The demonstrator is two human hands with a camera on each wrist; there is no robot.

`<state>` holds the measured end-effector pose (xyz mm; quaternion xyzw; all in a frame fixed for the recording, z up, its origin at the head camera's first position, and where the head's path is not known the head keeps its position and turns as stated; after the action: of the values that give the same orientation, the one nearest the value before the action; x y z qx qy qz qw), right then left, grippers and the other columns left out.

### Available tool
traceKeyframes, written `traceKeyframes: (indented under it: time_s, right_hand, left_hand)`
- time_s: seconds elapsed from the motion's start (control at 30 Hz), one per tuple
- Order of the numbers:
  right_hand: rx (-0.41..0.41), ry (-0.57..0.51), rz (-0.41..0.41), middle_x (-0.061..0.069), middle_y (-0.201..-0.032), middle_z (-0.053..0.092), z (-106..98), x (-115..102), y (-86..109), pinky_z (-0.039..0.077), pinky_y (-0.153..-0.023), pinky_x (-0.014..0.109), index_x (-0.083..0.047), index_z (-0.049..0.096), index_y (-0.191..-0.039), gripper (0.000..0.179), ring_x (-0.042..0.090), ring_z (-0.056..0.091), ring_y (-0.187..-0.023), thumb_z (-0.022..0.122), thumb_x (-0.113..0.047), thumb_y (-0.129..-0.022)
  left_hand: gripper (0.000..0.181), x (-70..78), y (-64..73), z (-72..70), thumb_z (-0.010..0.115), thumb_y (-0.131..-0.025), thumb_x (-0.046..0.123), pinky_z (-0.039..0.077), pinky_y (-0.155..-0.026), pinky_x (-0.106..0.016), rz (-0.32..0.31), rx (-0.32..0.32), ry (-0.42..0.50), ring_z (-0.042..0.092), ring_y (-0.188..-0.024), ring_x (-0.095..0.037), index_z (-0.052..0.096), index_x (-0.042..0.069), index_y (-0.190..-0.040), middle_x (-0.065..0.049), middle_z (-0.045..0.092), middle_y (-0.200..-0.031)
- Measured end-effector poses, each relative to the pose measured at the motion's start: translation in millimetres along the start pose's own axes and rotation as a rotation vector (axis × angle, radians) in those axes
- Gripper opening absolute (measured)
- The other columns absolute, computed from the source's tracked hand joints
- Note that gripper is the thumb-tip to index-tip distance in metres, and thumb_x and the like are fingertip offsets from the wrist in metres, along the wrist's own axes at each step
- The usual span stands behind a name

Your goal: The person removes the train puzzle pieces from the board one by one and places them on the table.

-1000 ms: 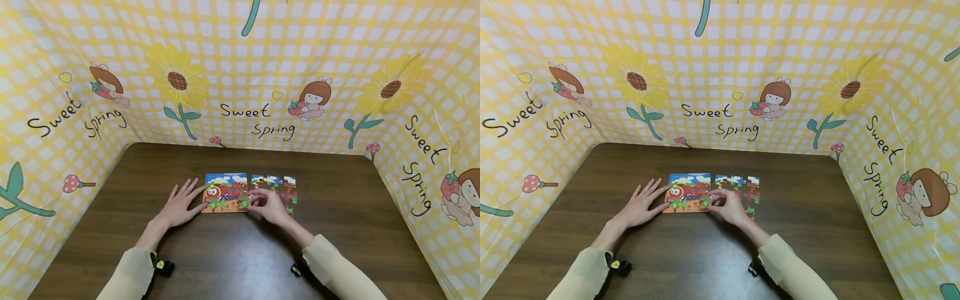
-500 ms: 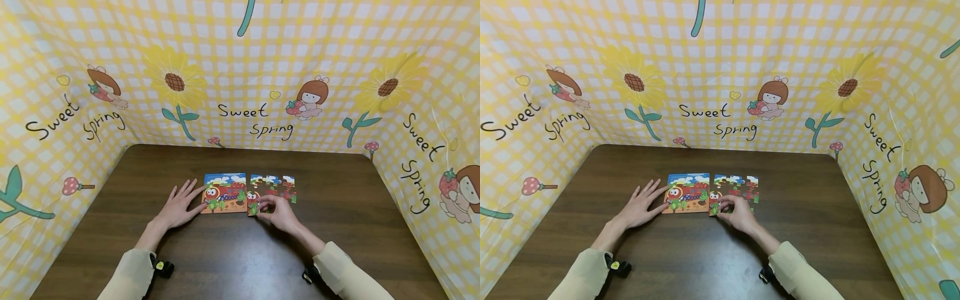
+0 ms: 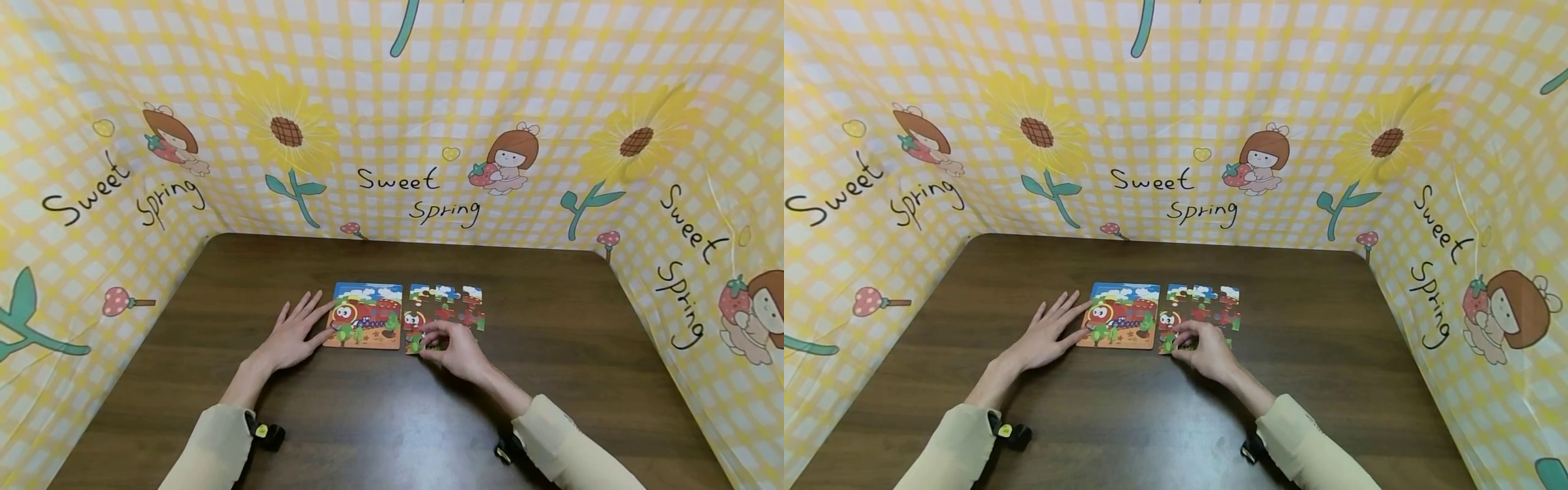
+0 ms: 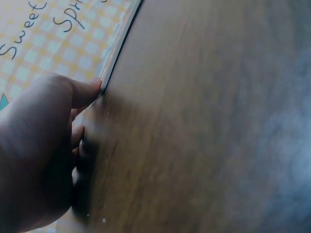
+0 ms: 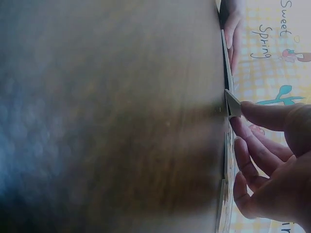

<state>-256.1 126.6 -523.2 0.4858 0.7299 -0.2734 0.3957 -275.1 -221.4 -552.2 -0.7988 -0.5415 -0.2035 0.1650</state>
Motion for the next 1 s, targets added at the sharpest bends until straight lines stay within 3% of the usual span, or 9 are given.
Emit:
traceKeyframes:
  time_s: [0.13,0.33,0.67,0.8,0.9,1.0]
  right_hand:
    - [0.006,0.088,-0.010,0.006,-0.104,0.082,1,-1,0.3,0.057,-0.084,0.026,-0.003,0.079,-0.125,0.034,0.017,0.072,-0.097,0.089,-0.007,-0.092]
    - [0.048,0.240,-0.048,0.004,-0.108,0.078,0,-3,0.5,0.047,-0.091,0.037,-0.011,0.084,-0.118,0.032,0.017,0.057,-0.101,0.094,-0.014,-0.088]
    - [0.057,0.306,-0.088,0.005,-0.111,0.078,2,-1,0.9,0.047,-0.097,0.046,-0.010,0.084,-0.116,0.032,0.022,0.059,-0.106,0.095,-0.013,-0.086]
    - [0.064,0.321,-0.096,0.005,-0.113,0.076,2,1,2.4,0.048,-0.098,0.050,-0.010,0.084,-0.116,0.031,0.023,0.060,-0.109,0.095,-0.014,-0.087]
    - [0.076,0.314,-0.109,0.005,-0.113,0.076,3,1,3.1,0.048,-0.099,0.050,-0.010,0.083,-0.116,0.032,0.024,0.060,-0.111,0.095,-0.014,-0.087]
    - [0.107,0.274,-0.165,0.007,-0.113,0.076,1,3,3.1,0.045,-0.096,0.048,-0.009,0.083,-0.116,0.035,0.026,0.060,-0.109,0.097,-0.015,-0.085]
  left_hand:
    - [0.068,0.2,-0.4,-0.2,0.057,-0.112,0.055,0.002,-0.131,-0.081,0.011,0.010,0.007,0.015,-0.171,-0.050,0.044,0.023,-0.171,-0.021,0.024,-0.183]
    - [0.068,7.8,0.8,-2.8,0.060,-0.112,0.048,0.002,-0.132,-0.079,-0.017,0.000,-0.010,0.015,-0.170,-0.050,0.043,0.019,-0.171,-0.022,0.024,-0.183]
    - [0.068,8.5,-2.1,-1.2,0.062,-0.111,0.047,0.003,-0.132,-0.079,-0.024,-0.001,-0.014,0.016,-0.171,-0.050,0.044,0.020,-0.171,-0.021,0.024,-0.183]
    - [0.070,-0.6,-4.8,4.2,0.059,-0.111,0.055,0.000,-0.134,-0.077,-0.027,-0.013,-0.001,0.013,-0.172,-0.046,0.043,0.024,-0.171,-0.017,0.022,-0.185]
    - [0.071,0.6,-4.4,3.5,0.059,-0.111,0.055,-0.001,-0.134,-0.076,-0.037,-0.028,-0.008,0.012,-0.173,-0.045,0.041,0.024,-0.172,-0.016,0.020,-0.185]
    - [0.069,7.2,-2.0,-0.1,0.060,-0.111,0.049,0.001,-0.133,-0.079,-0.021,-0.010,-0.001,0.014,-0.171,-0.048,0.042,0.019,-0.171,-0.021,0.022,-0.183]
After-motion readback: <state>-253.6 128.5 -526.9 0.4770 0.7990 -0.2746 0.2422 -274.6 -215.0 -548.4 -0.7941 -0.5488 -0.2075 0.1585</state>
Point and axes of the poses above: each hand's wrist, its own y-axis away from the middle knuckle, its own z-axis out of the palm, x = y × z, the point moved 5 cm from there along -y, towards the middle knuckle
